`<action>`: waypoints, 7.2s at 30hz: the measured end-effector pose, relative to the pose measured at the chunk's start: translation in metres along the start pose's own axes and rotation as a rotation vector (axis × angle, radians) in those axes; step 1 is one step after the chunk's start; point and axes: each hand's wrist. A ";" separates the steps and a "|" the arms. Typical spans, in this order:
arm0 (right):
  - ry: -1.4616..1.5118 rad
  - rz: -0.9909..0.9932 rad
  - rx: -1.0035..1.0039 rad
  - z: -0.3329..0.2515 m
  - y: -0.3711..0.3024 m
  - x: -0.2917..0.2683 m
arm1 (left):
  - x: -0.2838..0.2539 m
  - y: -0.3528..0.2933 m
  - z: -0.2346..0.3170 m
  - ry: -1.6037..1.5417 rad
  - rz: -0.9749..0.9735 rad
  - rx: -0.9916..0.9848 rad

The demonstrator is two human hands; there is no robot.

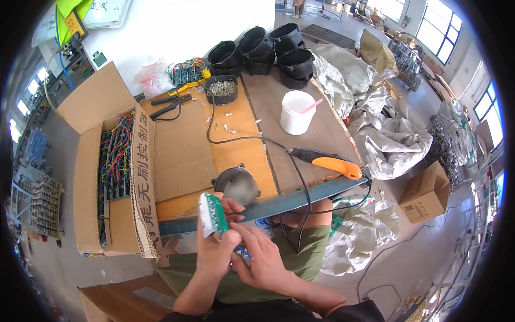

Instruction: The person assembles electronic controller units by applying adhesive from a cup using a small stick to a circuit board and housing, and then using an electric screwdriver to fasten them together.

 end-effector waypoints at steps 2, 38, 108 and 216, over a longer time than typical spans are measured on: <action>-0.099 0.100 -0.125 0.011 0.000 0.008 | 0.003 0.007 -0.005 0.086 -0.146 0.044; -0.264 -0.546 0.353 0.026 0.183 -0.026 | -0.023 0.078 -0.053 0.768 0.046 0.758; 0.287 0.360 1.756 0.220 0.127 -0.135 | 0.105 0.466 -0.019 1.601 -0.227 0.975; 0.998 0.186 0.178 0.103 0.164 -0.014 | -0.015 0.066 -0.048 0.874 0.070 0.772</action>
Point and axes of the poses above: each hand's wrist, its own y-axis towards the middle knuckle, its own x-axis out of the palm, z = x × y, and after that the axes turned 14 degrees about z, right-handed
